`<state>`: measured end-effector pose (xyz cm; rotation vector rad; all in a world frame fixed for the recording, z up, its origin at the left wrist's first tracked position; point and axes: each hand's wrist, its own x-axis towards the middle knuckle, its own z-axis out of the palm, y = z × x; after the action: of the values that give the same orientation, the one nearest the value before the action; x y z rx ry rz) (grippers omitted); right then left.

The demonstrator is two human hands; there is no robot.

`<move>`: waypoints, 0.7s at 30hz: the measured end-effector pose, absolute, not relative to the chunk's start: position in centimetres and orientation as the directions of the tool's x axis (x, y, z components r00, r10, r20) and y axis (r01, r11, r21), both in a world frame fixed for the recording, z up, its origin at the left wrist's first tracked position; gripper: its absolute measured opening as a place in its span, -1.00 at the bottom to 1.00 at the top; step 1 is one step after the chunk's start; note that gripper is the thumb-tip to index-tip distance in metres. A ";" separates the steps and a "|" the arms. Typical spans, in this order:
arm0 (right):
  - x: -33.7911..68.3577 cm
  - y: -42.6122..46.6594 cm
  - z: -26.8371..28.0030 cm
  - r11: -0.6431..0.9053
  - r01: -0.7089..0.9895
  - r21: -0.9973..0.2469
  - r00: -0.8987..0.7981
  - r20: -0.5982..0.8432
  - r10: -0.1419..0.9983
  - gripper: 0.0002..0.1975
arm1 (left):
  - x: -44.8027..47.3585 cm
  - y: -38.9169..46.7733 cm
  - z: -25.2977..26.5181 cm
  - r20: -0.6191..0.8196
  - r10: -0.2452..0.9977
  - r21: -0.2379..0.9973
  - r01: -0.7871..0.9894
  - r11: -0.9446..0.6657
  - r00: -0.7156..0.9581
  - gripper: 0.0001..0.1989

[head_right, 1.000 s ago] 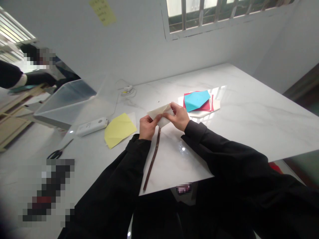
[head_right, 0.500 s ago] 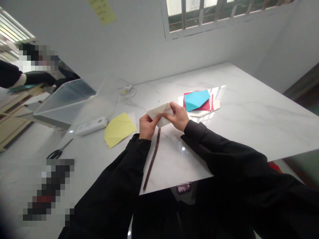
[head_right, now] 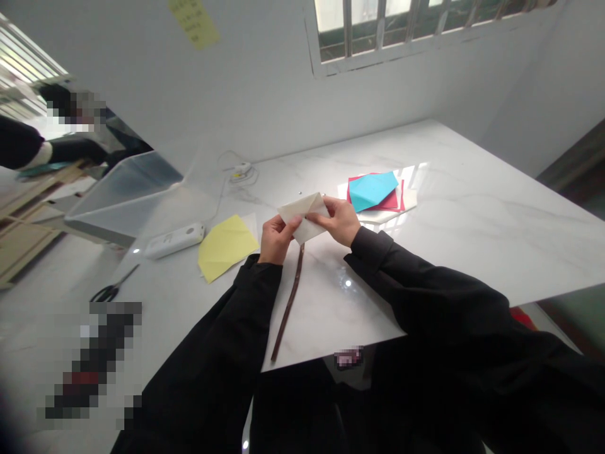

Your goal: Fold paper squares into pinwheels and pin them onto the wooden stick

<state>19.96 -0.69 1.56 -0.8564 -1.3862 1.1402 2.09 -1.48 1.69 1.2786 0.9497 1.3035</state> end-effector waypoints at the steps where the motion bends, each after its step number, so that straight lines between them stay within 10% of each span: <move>1: 20.0 -0.6 1.7 0.244 -0.134 -0.960 -0.176 0.266 0.948 -0.57 | 1.8 -1.4 1.7 0.154 0.980 0.980 -0.150 -0.135 0.126 -0.42; 21: 22.0 0.2 1.0 -0.203 -0.418 -0.885 -0.439 0.002 0.898 -0.56 | -0.8 -0.6 4.4 -0.129 0.991 0.855 -0.512 0.087 -0.046 -0.46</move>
<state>22.04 0.20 0.95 -0.6745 -1.0845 1.7915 -0.78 -0.64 4.42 0.6932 0.9122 1.3892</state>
